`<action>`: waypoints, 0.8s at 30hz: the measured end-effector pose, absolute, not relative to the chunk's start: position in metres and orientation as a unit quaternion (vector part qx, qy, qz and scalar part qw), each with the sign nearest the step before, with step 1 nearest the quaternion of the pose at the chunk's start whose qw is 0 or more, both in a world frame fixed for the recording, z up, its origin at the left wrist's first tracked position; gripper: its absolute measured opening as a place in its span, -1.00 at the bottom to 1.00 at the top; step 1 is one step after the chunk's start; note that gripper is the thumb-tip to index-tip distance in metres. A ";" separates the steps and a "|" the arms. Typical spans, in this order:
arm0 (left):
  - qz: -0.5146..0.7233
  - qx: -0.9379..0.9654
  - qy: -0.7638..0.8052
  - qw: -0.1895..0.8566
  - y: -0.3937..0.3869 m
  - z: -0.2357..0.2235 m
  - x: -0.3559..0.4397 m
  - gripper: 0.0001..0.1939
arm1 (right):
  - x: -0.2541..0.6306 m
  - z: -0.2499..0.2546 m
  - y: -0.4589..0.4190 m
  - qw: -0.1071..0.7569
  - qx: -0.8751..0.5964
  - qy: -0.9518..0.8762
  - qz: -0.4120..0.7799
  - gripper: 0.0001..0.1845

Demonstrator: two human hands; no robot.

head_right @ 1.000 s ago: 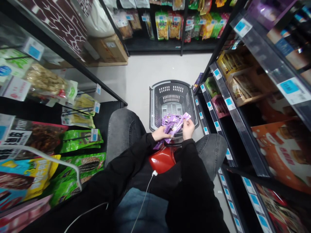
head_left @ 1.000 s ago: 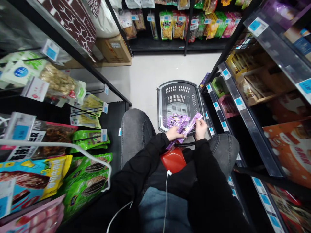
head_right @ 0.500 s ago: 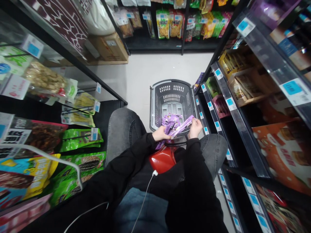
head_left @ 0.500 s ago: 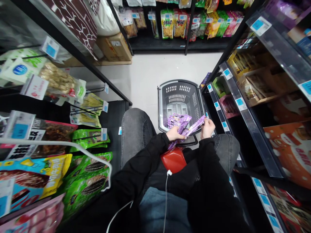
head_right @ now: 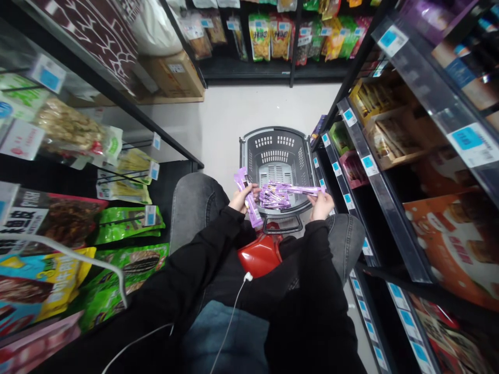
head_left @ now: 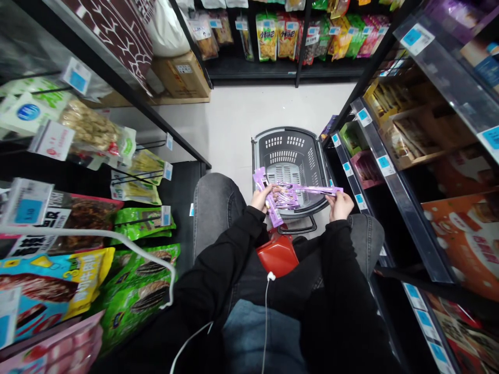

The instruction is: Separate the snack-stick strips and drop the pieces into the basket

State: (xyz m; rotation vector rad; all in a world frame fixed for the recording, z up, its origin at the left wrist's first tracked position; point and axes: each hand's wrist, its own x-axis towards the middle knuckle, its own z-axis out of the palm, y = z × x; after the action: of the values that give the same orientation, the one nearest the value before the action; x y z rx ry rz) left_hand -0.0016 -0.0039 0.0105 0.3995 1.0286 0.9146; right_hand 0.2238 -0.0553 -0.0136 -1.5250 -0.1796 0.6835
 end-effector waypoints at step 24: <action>0.495 0.143 0.357 0.779 -0.009 0.013 0.004 -0.78 | 0.156 0.001 -0.063 0.401 -0.570 -0.511 0.503 -0.70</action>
State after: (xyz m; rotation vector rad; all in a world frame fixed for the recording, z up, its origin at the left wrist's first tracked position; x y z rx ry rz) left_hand 0.0040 -0.0088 0.0125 0.3088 0.7727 1.0695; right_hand 0.1562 -0.0634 0.0014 -1.4410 -1.2934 1.2719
